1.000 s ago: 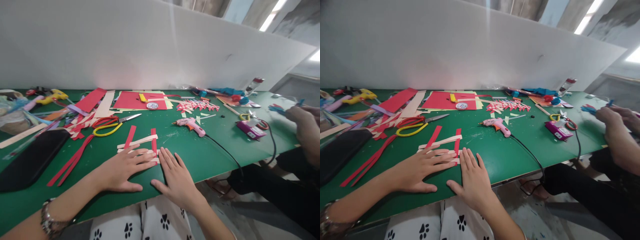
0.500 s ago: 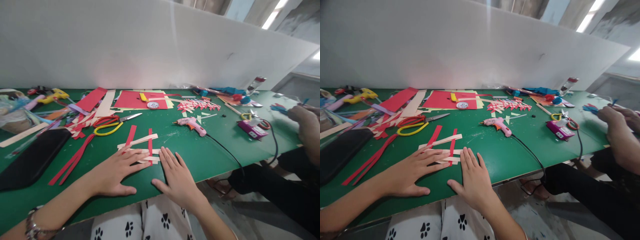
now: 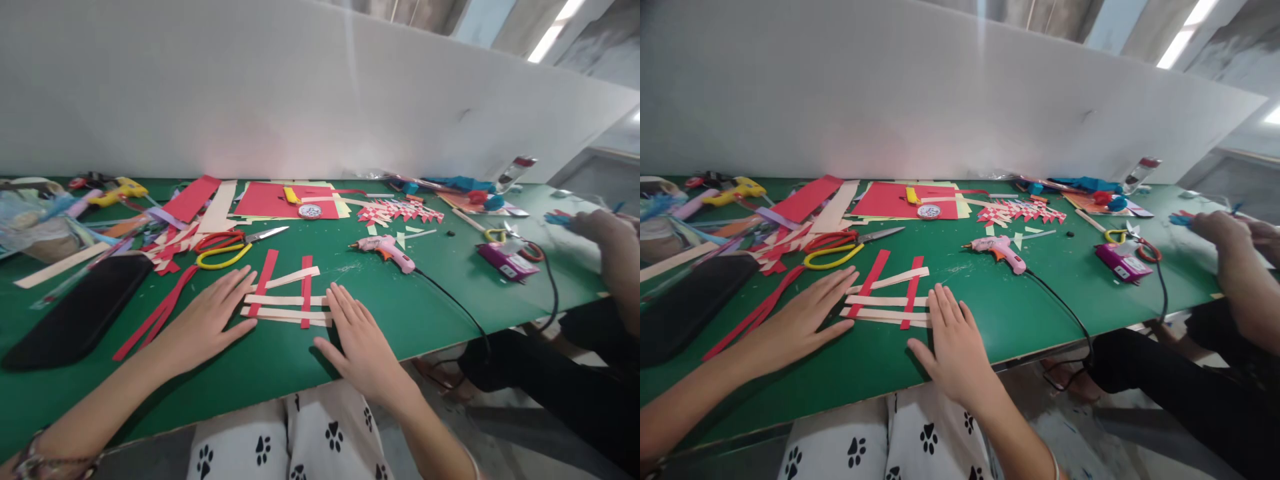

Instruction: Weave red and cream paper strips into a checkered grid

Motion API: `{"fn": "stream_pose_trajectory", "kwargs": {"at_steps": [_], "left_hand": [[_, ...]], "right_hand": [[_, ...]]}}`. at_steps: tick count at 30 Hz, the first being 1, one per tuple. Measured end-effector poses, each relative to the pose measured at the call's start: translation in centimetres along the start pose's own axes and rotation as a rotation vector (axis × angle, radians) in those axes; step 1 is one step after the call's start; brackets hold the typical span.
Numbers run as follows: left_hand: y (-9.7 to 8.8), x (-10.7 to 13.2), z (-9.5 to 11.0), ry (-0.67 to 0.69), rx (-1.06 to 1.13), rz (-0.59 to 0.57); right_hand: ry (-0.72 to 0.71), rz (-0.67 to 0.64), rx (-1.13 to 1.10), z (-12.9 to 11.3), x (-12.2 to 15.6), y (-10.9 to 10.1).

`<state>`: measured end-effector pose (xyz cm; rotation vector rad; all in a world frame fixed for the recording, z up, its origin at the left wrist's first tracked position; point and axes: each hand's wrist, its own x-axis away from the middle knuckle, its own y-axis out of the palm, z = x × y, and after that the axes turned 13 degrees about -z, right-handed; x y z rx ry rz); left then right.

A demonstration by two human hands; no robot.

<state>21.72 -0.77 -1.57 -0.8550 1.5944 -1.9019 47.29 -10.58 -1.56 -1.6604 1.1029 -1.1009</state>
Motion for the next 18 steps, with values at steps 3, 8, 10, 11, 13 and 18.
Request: {"fn": "stream_pose_trajectory", "kwargs": {"at_steps": [3,8,10,11,13,18], "left_hand": [[0.1,-0.2,-0.4,-0.003,0.038,-0.113],[-0.1,-0.6,0.3,0.006,0.046,-0.167],[0.0,-0.7,0.3,0.022,0.059,-0.185],[0.1,-0.8,0.3,0.042,0.064,-0.187],[0.3,-1.0,0.1,0.095,0.074,-0.175],[0.1,-1.4,0.2,0.16,0.139,-0.118]], "right_hand": [[-0.065,-0.025,0.03,0.6,-1.0,-0.9],[-0.236,-0.087,0.061,2.2,-3.1,-2.1],[-0.273,-0.103,0.083,2.8,-3.8,-2.5],[-0.285,-0.106,0.092,3.0,-4.1,-2.7],[-0.311,-0.111,0.09,3.5,-4.7,-3.1],[-0.318,-0.17,0.012,4.4,-6.1,-3.8]]}}
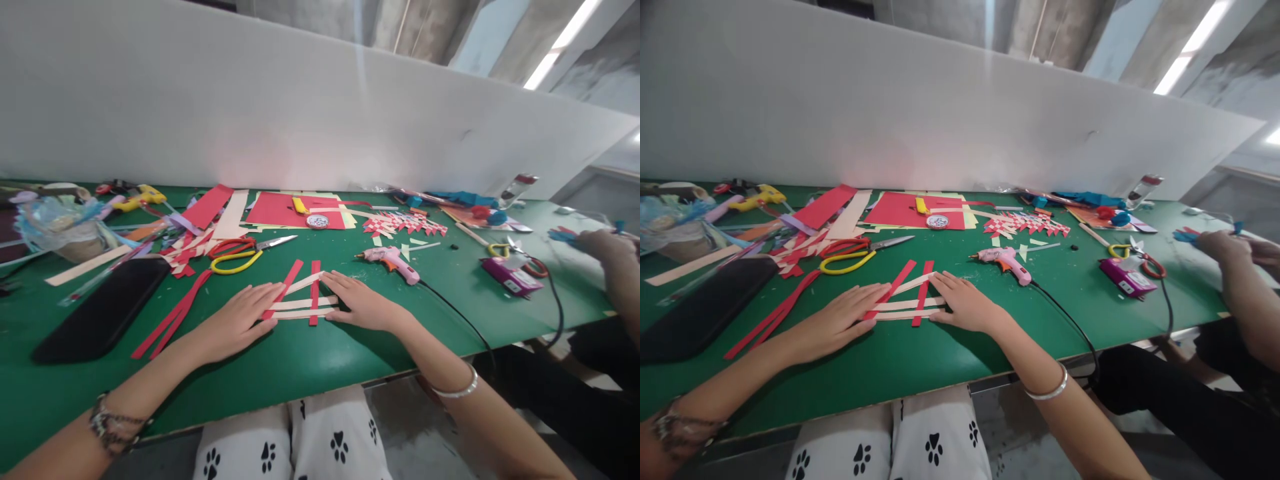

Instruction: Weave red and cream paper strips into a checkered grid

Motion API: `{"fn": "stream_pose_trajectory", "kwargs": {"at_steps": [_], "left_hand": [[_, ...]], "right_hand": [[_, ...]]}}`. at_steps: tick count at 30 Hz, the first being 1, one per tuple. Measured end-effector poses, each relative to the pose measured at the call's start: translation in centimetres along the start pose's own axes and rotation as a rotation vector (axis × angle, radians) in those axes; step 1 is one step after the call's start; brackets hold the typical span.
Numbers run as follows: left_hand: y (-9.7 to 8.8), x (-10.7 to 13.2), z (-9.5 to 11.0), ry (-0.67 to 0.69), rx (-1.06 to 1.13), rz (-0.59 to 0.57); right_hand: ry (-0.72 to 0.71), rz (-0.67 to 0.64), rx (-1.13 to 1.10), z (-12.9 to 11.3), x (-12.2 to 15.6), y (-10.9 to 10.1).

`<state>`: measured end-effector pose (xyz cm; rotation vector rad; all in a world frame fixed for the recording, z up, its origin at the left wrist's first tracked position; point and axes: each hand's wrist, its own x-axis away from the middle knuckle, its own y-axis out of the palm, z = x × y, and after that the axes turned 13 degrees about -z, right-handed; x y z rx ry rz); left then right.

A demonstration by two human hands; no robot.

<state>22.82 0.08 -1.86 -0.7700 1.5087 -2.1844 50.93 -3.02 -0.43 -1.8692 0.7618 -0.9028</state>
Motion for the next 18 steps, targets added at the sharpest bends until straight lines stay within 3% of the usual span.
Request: {"fn": "stream_pose_trajectory", "kwargs": {"at_steps": [4,9,18], "left_hand": [[-0.3,0.3,0.5,-0.033,0.018,0.055],[-0.4,1.1,0.3,-0.045,0.017,0.04],[-0.5,1.1,-0.3,-0.03,0.085,0.054]], "right_hand": [[-0.032,-0.022,0.008,0.2,-0.5,-0.7],[-0.109,-0.017,-0.014,0.2,-1.3,-0.9],[-0.049,0.011,-0.019,0.0,-1.8,-1.0]]}}
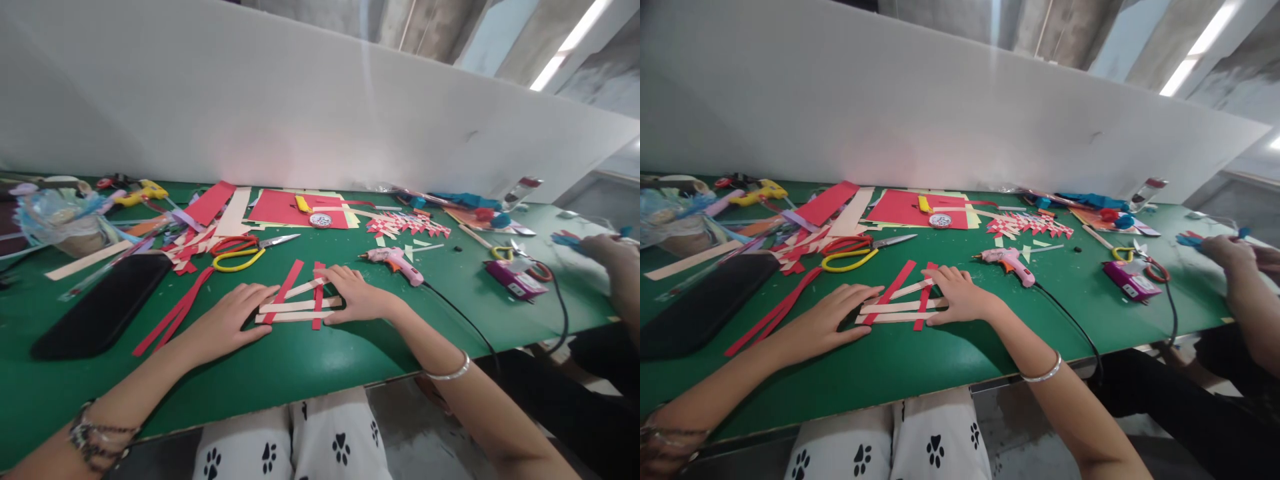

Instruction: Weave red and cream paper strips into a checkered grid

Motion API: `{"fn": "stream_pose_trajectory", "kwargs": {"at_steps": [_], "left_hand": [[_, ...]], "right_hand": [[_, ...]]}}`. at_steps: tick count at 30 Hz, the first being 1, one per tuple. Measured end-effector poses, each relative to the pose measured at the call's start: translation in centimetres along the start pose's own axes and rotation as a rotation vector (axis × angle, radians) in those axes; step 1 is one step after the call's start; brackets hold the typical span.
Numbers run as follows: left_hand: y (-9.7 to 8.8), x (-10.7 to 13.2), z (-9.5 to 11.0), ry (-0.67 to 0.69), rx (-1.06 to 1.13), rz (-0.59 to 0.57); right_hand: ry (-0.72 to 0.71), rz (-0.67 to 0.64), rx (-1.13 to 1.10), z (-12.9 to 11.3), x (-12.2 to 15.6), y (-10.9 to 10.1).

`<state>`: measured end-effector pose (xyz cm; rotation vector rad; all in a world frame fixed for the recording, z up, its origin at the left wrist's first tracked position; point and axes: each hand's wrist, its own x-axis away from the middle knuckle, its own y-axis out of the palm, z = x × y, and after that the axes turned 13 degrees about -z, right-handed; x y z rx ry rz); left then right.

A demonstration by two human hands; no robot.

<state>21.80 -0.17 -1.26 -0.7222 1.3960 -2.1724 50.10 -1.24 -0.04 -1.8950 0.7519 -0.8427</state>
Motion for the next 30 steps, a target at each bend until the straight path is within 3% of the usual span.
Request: {"fn": "stream_pose_trajectory", "kwargs": {"at_steps": [8,18,30], "left_hand": [[-0.1,0.0,0.4,-0.05,0.112,-0.03],[-0.1,0.0,0.3,0.027,0.079,-0.021],[-0.5,0.1,-0.2,0.047,0.054,-0.001]], "right_hand": [[-0.004,0.005,-0.023,-0.1,0.0,0.1],[-0.078,-0.144,-0.007,-1.0,-1.2,-1.7],[-0.08,0.015,0.034,0.4,-0.5,-0.3]]}}
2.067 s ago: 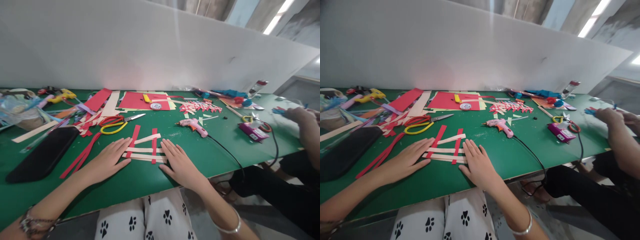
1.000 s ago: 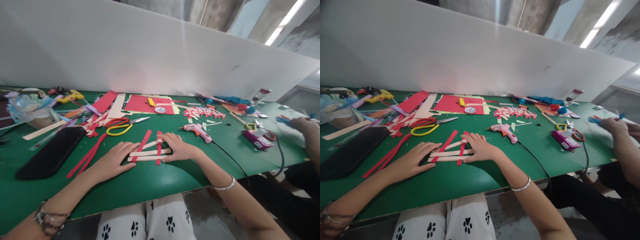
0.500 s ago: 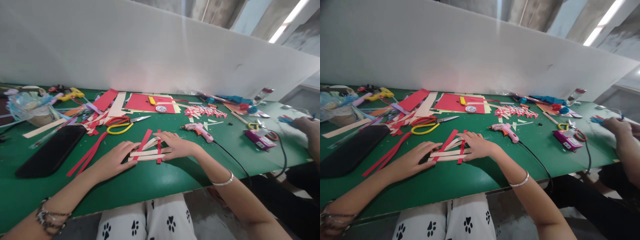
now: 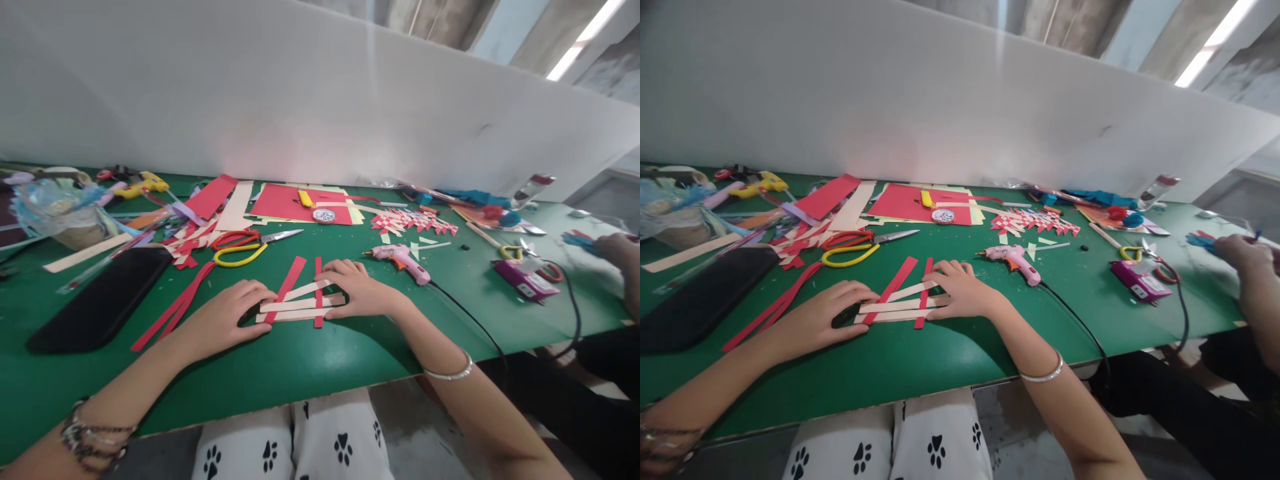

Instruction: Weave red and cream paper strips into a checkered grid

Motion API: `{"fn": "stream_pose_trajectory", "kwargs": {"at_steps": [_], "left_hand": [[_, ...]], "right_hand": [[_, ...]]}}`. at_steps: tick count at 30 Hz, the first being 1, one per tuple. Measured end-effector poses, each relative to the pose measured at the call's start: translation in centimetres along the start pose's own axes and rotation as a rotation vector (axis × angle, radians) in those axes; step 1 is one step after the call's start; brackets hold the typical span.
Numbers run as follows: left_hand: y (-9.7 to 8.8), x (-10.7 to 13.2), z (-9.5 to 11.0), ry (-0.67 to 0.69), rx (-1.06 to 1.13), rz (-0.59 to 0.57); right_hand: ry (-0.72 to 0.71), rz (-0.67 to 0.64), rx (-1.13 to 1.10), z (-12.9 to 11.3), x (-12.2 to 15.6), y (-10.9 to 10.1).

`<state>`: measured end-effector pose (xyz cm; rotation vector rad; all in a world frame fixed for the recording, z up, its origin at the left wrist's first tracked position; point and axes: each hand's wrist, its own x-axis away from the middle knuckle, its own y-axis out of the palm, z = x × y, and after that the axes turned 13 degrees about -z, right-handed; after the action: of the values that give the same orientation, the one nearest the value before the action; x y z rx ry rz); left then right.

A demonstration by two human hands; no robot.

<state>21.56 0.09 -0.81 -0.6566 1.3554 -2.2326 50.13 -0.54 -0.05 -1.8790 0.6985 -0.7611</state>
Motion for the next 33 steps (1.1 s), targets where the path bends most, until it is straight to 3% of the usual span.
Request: {"fn": "stream_pose_trajectory", "kwargs": {"at_steps": [9,21,33], "left_hand": [[-0.2,0.1,-0.2,0.103,-0.084,0.001],[0.2,0.2,-0.4,0.018,0.028,-0.024],[0.1,0.3,-1.1,-0.002,0.05,-0.043]], "right_hand": [[-0.019,-0.01,0.02,-0.4,0.3,-0.1],[-0.135,-0.079,-0.082,-0.7,-0.4,0.2],[-0.091,-0.022,-0.008,-0.8,-0.5,0.3]]}}
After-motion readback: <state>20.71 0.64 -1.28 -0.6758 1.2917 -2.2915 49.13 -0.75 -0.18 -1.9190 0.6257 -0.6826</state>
